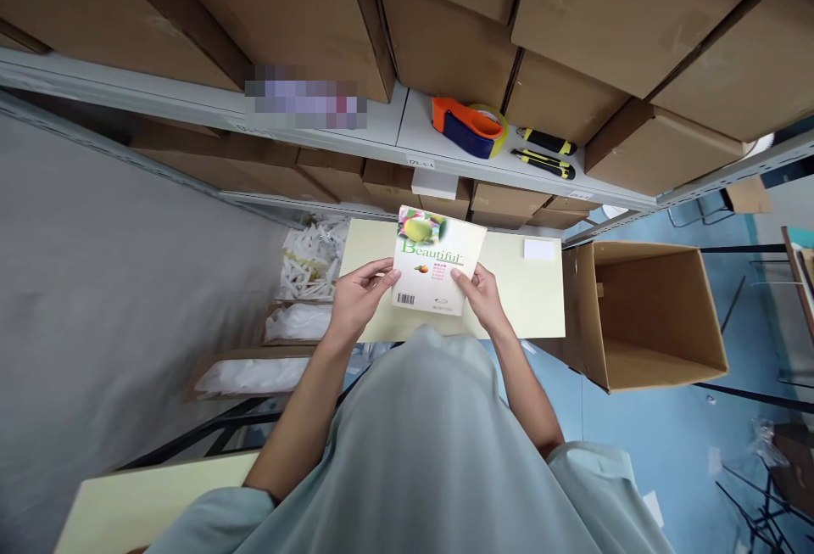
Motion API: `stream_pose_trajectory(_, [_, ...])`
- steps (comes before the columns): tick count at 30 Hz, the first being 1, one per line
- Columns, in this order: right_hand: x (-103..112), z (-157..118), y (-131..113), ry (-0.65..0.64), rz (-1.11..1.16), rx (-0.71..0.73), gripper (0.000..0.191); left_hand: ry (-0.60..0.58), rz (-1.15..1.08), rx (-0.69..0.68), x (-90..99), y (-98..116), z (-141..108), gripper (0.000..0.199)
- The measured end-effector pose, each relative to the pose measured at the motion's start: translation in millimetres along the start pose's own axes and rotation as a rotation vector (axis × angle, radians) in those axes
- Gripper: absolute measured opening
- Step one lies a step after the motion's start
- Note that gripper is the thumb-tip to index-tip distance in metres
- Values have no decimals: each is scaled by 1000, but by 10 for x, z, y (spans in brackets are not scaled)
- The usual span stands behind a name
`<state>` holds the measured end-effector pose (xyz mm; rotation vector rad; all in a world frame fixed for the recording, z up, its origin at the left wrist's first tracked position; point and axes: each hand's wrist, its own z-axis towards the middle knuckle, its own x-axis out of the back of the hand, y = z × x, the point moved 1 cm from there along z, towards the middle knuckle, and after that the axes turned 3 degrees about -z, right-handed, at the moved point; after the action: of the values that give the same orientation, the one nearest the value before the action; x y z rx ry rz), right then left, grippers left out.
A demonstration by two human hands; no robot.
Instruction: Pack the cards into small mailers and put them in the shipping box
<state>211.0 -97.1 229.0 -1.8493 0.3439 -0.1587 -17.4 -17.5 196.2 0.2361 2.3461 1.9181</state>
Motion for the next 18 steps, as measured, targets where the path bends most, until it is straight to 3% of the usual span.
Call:
stream_pose_trajectory(4, [66, 19, -139, -62, -112, 125, 54, 76, 116, -230, 44, 121, 29, 41])
stream_pose_trajectory(7, [119, 5, -238, -156, -208, 283, 39, 52, 221, -445, 80, 270, 21, 20])
stream_pose_trajectory(10, [156, -29, -281, -173, -257, 355, 26, 26, 308, -590, 85, 348, -34, 13])
stream_pose_trajectory(14, [214, -82, -287, -173, -307, 404, 22, 18, 332, -629, 65, 319, -137, 16])
stream_pose_trajectory(18, [279, -105, -221, -173, -279, 363, 40, -3, 325, -561, 59, 300, -195, 16])
